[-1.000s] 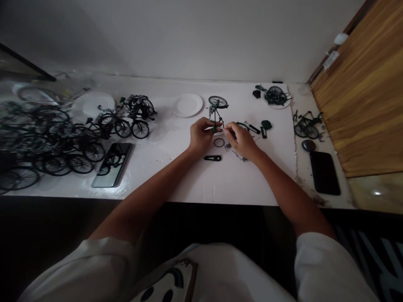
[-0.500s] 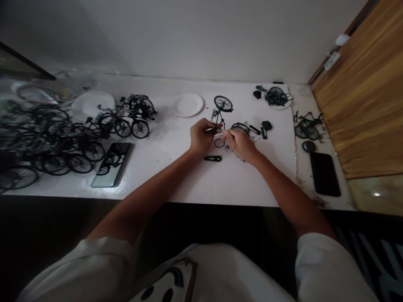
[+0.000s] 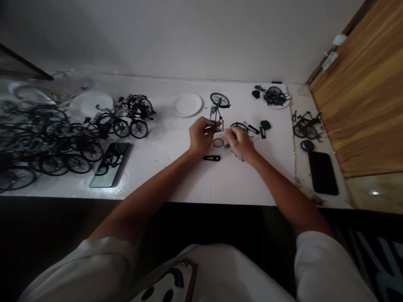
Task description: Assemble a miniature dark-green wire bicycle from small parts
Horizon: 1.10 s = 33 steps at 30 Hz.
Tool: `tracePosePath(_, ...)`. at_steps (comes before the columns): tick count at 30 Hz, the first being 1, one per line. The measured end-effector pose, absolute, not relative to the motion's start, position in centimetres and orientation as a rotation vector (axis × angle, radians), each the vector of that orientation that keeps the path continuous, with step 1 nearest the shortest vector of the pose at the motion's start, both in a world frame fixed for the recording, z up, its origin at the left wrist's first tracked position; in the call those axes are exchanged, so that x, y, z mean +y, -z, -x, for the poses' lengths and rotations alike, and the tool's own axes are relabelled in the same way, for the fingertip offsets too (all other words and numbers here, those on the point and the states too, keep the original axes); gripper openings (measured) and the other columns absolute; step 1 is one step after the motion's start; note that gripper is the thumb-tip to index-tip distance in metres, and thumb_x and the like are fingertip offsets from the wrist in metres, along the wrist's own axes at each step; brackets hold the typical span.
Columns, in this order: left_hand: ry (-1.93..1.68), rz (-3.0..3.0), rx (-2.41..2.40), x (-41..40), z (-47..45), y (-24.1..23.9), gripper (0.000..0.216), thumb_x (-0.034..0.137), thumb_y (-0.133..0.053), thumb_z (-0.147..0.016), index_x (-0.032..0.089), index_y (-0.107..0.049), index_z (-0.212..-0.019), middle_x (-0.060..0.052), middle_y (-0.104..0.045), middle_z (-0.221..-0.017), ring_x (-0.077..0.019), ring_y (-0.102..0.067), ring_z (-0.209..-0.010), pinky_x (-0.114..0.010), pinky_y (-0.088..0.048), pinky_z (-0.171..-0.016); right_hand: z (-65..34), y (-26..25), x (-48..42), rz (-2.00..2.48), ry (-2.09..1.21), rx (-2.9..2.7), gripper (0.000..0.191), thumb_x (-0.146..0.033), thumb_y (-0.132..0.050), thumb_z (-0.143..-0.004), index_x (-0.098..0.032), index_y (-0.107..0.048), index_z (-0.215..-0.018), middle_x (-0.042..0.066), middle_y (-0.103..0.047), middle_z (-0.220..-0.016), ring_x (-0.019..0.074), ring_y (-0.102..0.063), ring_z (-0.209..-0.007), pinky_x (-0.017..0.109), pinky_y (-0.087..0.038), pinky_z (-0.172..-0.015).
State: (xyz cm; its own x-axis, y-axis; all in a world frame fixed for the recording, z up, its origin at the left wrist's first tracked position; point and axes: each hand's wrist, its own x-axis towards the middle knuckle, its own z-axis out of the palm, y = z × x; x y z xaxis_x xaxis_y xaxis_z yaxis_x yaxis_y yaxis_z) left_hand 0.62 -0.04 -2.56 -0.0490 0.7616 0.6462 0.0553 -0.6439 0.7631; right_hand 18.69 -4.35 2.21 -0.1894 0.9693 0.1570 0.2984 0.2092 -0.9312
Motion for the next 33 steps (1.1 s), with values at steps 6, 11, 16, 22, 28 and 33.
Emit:
tracePosePath(6, -1.71, -1.661, 0.899, 0.0, -0.5, 2.3, 0.027, -0.006, -0.064, -0.083, 0.02, -0.068, -0.089, 0.0, -0.072, -0.092, -0.0129, -0.081, -0.086, -0.024, -0.069, -0.077, -19.5, -2.4, -3.9, 1.095, -0.629, -1.912, 0.035, -0.053, -0.055, -0.11, -0.023, -0.068, -0.097, 0.003, -0.07, -0.087, 0.0175, -0.062, -0.078, 0.033, -0.045, -0.076)
tracePosePath(11, -1.711, -1.702, 0.926, -0.1, -0.4, 2.0, 0.026, -0.006, -0.063, -0.084, 0.02, -0.063, -0.084, 0.0, -0.066, -0.087, -0.0163, -0.082, -0.095, -0.023, -0.067, -0.074, -19.6, -2.8, -4.1, 1.141, -0.631, -1.961, 0.05, -0.059, -0.05, -0.111, -0.021, -0.079, -0.097, -0.001, -0.063, -0.064, 0.0159, -0.059, -0.062, 0.033, -0.046, -0.071)
tracePosePath(16, -1.698, -1.746, 0.923, 0.0, -0.4, 2.3, 0.027, -0.006, -0.065, -0.085, 0.02, -0.059, -0.081, 0.001, -0.063, -0.085, -0.0171, -0.082, -0.095, -0.021, -0.066, -0.069, -19.3, -2.9, -4.5, 1.188, -0.869, -1.821, 0.058, -0.07, -0.052, -0.107, -0.021, -0.074, -0.086, -0.004, -0.052, -0.05, 0.0132, -0.05, -0.045, 0.031, -0.044, -0.057)
tracePosePath(22, -1.717, -1.824, 0.955, -0.3, -0.5, 2.0, 0.027, -0.004, -0.069, -0.086, 0.02, -0.058, -0.083, 0.002, -0.062, -0.085, -0.0151, -0.08, -0.094, -0.021, -0.065, -0.072, -18.7, -2.6, -4.2, 1.158, -1.374, -1.468, 0.063, -0.079, -0.057, -0.101, -0.023, -0.064, -0.074, -0.006, -0.044, -0.042, 0.0131, -0.048, -0.036, 0.029, -0.041, -0.042)
tracePosePath(28, -1.732, -1.856, 0.959, -0.6, -0.4, 1.4, 0.022, 0.0, -0.071, -0.088, 0.021, -0.063, -0.086, 0.001, -0.066, -0.089, -0.012, -0.074, -0.087, -0.024, -0.067, -0.076, -18.6, -2.4, -4.2, 1.136, -1.317, -1.457, 0.06, -0.081, -0.062, -0.096, -0.025, -0.059, -0.075, -0.008, -0.042, -0.047, 0.0115, -0.048, -0.039, 0.028, -0.041, -0.043)
tracePosePath(33, -1.688, -1.816, 1.002, -0.2, 0.0, 1.4, 0.023, -0.002, -0.066, -0.086, 0.021, -0.066, -0.086, 0.0, -0.068, -0.09, -0.0127, -0.075, -0.087, -0.025, -0.068, -0.077, -18.5, -2.0, -4.4, 1.181, -1.208, -1.511, 0.05, -0.077, -0.066, -0.096, -0.028, -0.056, -0.092, -0.009, -0.048, -0.055, 0.0131, -0.053, -0.048, 0.029, -0.047, -0.052)
